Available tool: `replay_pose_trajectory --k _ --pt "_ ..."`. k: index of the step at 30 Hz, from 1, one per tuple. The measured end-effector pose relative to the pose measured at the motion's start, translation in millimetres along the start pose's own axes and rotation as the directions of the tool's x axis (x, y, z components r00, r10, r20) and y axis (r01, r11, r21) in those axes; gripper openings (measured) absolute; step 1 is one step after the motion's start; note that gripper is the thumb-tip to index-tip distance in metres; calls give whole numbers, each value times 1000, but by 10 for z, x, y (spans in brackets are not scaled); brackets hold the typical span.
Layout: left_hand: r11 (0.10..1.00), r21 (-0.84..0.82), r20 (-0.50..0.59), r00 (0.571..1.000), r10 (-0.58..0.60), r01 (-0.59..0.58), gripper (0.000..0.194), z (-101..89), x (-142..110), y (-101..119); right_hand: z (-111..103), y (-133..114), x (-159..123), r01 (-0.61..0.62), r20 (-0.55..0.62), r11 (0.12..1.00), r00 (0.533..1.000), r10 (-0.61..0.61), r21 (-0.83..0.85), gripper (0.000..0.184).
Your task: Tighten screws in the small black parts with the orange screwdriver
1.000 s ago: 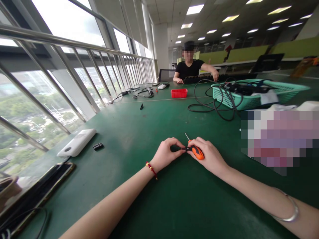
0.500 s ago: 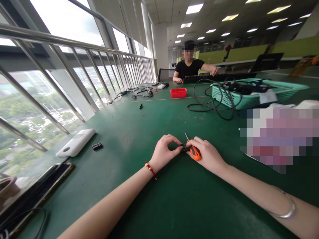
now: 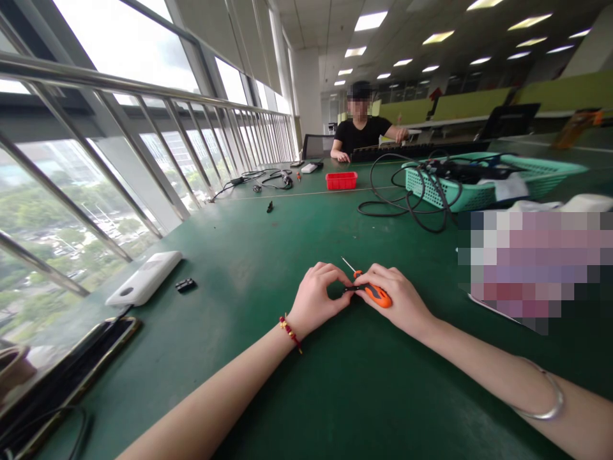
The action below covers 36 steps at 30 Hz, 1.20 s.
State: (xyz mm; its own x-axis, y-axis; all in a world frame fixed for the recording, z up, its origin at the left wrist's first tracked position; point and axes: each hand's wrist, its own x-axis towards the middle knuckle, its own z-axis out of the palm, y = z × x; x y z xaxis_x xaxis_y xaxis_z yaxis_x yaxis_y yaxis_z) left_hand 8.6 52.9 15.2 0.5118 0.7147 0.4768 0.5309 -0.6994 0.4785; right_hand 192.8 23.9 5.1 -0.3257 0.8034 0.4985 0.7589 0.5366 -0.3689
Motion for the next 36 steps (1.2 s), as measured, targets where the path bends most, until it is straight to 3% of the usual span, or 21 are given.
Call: replay_pose_trajectory --k 11,17,21,26,31,36 --pt "998 60 -14 1000 -9 10 7 -12 -12 14 0 -10 -2 -31 11 999 999 31 9 11" --pt "999 12 -54 998 -31 32 4 -19 -42 83 -38 -4 12 -113 -199 980 969 145 167 15" --pt "998 -22 -8 998 -66 65 2 0 -83 171 -34 89 31 -124 -276 974 945 173 188 14" --pt "996 -3 62 994 -86 87 5 28 -81 162 -23 91 33 -114 -253 977 954 159 181 12" --pt "993 39 58 992 -112 110 7 29 -75 156 -30 61 21 -99 -231 981 963 137 169 12" --pt "979 88 35 982 -187 183 8 -138 -220 77 -36 57 10 -104 -210 978 967 141 179 12"
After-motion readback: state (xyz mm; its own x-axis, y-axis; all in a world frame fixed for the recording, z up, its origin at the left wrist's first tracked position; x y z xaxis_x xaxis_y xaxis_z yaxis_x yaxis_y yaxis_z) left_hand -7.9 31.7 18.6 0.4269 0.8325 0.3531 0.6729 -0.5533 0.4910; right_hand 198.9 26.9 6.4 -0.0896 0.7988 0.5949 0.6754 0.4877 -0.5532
